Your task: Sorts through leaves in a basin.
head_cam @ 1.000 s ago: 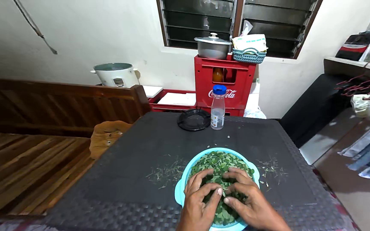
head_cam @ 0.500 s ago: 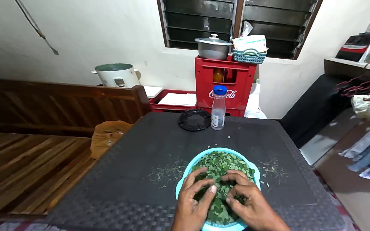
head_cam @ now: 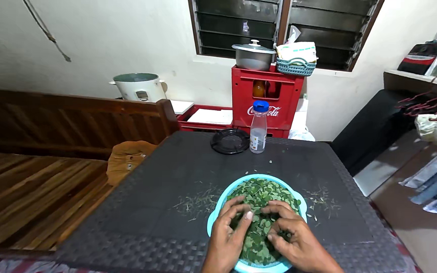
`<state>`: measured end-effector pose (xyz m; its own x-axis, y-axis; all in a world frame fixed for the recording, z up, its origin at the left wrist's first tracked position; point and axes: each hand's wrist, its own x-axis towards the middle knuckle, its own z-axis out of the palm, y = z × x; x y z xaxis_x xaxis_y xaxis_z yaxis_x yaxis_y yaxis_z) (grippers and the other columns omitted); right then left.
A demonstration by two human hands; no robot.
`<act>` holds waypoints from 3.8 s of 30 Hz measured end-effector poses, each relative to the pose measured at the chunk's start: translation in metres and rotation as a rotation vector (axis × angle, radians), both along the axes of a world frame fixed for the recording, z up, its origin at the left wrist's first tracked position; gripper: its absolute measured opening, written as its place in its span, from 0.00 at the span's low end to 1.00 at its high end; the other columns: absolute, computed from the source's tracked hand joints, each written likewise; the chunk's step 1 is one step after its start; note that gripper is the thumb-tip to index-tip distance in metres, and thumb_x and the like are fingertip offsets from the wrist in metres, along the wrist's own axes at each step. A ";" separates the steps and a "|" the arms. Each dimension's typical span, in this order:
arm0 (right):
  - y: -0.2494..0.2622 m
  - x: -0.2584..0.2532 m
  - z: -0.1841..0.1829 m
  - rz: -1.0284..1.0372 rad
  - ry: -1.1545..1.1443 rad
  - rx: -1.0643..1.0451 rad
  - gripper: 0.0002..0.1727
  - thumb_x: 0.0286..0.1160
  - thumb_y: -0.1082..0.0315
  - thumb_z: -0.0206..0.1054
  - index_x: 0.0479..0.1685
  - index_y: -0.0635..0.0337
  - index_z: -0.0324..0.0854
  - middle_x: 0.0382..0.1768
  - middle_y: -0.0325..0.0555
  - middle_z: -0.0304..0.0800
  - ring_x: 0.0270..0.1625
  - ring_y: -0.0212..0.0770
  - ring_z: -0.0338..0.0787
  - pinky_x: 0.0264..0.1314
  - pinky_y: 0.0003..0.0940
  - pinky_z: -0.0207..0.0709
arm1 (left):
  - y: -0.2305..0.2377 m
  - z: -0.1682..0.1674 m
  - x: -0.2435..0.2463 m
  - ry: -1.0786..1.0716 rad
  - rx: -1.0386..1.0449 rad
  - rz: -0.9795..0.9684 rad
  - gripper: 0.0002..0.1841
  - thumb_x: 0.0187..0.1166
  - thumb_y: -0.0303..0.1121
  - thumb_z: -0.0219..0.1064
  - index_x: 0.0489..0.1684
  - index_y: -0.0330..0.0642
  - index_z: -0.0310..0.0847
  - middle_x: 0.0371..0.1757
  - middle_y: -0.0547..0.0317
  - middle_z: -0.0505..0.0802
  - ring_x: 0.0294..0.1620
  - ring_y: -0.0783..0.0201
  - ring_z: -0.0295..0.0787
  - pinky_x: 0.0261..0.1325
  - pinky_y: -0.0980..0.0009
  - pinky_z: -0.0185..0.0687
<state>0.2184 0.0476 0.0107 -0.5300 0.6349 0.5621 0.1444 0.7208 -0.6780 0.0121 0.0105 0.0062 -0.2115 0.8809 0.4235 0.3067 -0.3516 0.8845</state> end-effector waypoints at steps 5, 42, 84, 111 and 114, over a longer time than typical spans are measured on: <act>0.000 -0.001 0.002 0.005 -0.006 0.013 0.12 0.74 0.62 0.68 0.22 0.53 0.88 0.66 0.41 0.90 0.84 0.47 0.73 0.89 0.49 0.63 | -0.012 0.010 -0.004 0.179 -0.015 0.095 0.17 0.76 0.51 0.66 0.47 0.54 0.95 0.77 0.51 0.83 0.80 0.48 0.74 0.78 0.42 0.67; 0.015 -0.033 0.048 0.111 -0.910 0.567 0.37 0.44 0.56 0.89 0.65 0.27 0.86 0.88 0.53 0.65 0.90 0.75 0.55 0.76 0.91 0.47 | -0.018 -0.054 -0.033 0.318 0.122 0.379 0.23 0.79 0.57 0.61 0.62 0.58 0.88 0.78 0.50 0.81 0.79 0.50 0.74 0.76 0.44 0.66; 0.071 -0.043 0.070 0.300 -0.208 -0.274 0.28 0.50 0.76 0.80 0.59 0.67 0.85 0.58 0.48 0.91 0.62 0.31 0.86 0.70 0.32 0.78 | -0.023 -0.045 -0.029 0.353 -0.027 0.358 0.26 0.63 0.38 0.67 0.65 0.42 0.85 0.80 0.38 0.77 0.80 0.36 0.69 0.76 0.30 0.56; 0.059 0.021 0.056 0.003 -0.689 0.154 0.47 0.43 0.45 0.90 0.75 0.33 0.79 0.80 0.46 0.75 0.79 0.54 0.77 0.70 0.64 0.79 | 0.006 -0.015 -0.046 0.634 0.124 0.055 0.36 0.64 0.60 0.75 0.75 0.61 0.81 0.74 0.62 0.87 0.75 0.52 0.80 0.72 0.33 0.67; 0.041 -0.007 0.027 -0.009 -0.918 0.224 0.66 0.25 0.37 0.92 0.86 0.25 0.67 0.93 0.60 0.50 0.90 0.79 0.50 0.69 0.92 0.57 | 0.017 0.011 -0.039 0.871 -0.116 -0.198 0.58 0.45 0.58 0.89 0.89 0.70 0.64 0.87 0.47 0.72 0.83 0.41 0.71 0.79 0.30 0.59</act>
